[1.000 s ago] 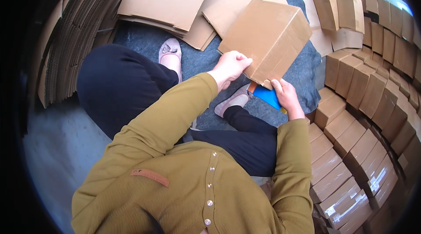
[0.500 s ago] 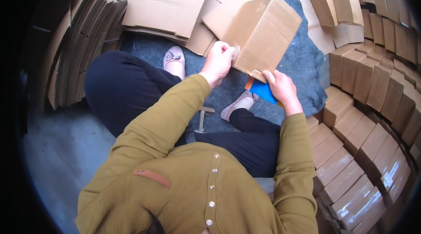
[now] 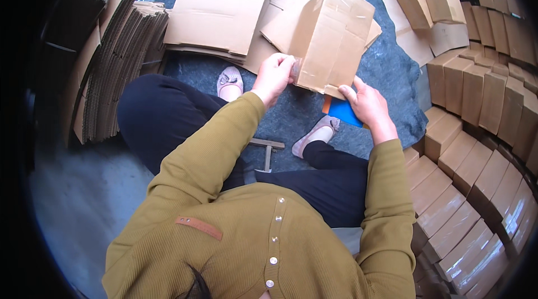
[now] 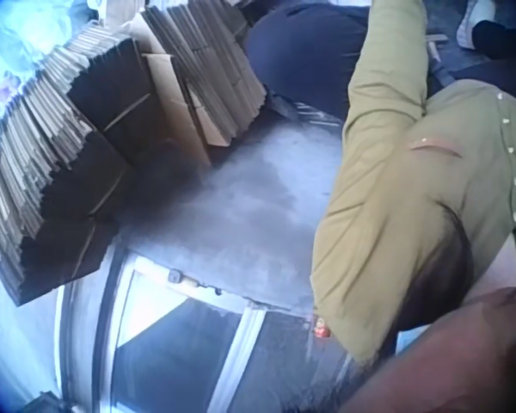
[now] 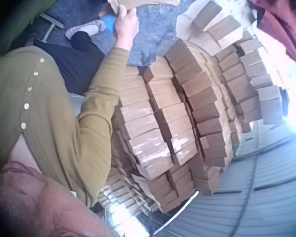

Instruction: Assembling and taping cardboard boxes in a warehouse environment.

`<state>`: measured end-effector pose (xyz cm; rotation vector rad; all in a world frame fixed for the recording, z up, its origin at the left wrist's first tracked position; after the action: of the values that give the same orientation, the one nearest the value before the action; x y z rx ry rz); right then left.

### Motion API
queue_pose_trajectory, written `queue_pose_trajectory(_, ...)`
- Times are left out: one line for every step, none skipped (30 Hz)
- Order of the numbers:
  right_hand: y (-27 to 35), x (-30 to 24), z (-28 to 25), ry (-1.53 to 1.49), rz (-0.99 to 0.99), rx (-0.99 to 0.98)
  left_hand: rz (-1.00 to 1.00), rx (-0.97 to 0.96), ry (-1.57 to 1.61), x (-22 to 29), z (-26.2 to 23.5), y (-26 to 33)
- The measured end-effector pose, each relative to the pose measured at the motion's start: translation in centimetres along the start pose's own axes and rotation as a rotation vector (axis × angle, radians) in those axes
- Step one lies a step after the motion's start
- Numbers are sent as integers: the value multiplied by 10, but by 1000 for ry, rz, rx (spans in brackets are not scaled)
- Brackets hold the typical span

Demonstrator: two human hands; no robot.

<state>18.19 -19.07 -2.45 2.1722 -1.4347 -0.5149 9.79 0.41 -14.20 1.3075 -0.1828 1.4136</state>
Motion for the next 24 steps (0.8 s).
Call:
queue_pose_trajectory(1, 5, -11, 30, -18, 28, 63, 36, -22, 9, 4, 11)
queue_pose_trajectory(3, 12, -21, 60, -36, 55, 6, 31, 29, 5, 13, 26)
queue_pose_trajectory(4, 15, -35, 76, -56, 82, 4, 35, 137, 8, 22, 42)
queue_pose_trajectory(1, 22, -46, 129, -61, 128, -3, 36, 246, 8, 31, 56)
queue_pose_trajectory(-3, 29, -58, 166, -63, 137, -67, 15, 325, 5, 43, 66)
queue_pose_trajectory(-11, 38, -71, 213, -84, 226, -127, -11, 412, 1, 55, 72)
queue_pose_trajectory(-20, 35, -82, 244, -88, 221, -188, -25, 494, -5, 64, 76)
queue_pose_trajectory(-29, 34, -90, 292, -101, 251, -238, -48, 550, -12, 75, 78)
queue_pose_trajectory(-36, 23, -96, 304, -63, 204, -254, -39, 542, -17, 79, 76)
queue_pose_trajectory(-43, 18, -98, 317, -50, 226, -273, -41, 535, -22, 85, 71)
queue_pose_trajectory(-47, 14, -99, 331, -38, 247, -301, -36, 511, -33, 85, 63)
queue_pose_trajectory(-51, 14, -94, 324, -12, 219, -298, -21, 465, -37, 82, 55)
queue_pose_trajectory(-51, 18, -91, 315, -3, 220, -295, -6, 420, -42, 76, 50)
queue_pose_trajectory(-50, 24, -88, 278, 19, 231, -263, -25, 390, -42, 72, 43)
queue_pose_trajectory(-48, 31, -82, 240, 44, 238, -257, 1, 421, -41, 69, 42)
queue_pose_trajectory(-44, 38, -79, 197, 57, 256, -250, 29, 453, -41, 67, 41)
queue_pose_trajectory(-40, 44, -72, 190, 67, 253, -274, -11, 477, -41, 71, 41)
queue_pose_trajectory(-35, 52, -68, 130, 105, 312, -277, -42, 444, -41, 70, 39)
queue_pose_trajectory(-31, 62, -65, 72, 143, 372, -281, -74, 412, -41, 70, 35)
queue_pose_trajectory(-27, 76, -61, 32, 180, 417, -284, -82, 400, -41, 71, 30)
queue_pose_trajectory(-25, 101, -46, -146, 241, 303, -299, -105, 341, -42, 76, 27)
queue_pose_trajectory(-23, 119, -33, -327, 290, 190, -306, -121, 281, -41, 77, 23)
queue_pose_trajectory(-11, 131, -15, -515, 312, 73, -315, -145, 261, -40, 79, 19)
queue_pose_trajectory(4, 128, -3, -706, 293, 16, -232, -101, 183, -36, 73, 11)
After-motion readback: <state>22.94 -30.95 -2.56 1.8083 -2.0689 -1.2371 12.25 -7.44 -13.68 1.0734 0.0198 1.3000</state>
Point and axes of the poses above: each hand's wrist, its own y-axis away from the middle knuckle, its own z-axis out of the palm, x = y × z, the point moved 9 cm from there along -y, towards the middle knuckle, and after that the axes turned 12 degrees about y, right-handed, at the moved point
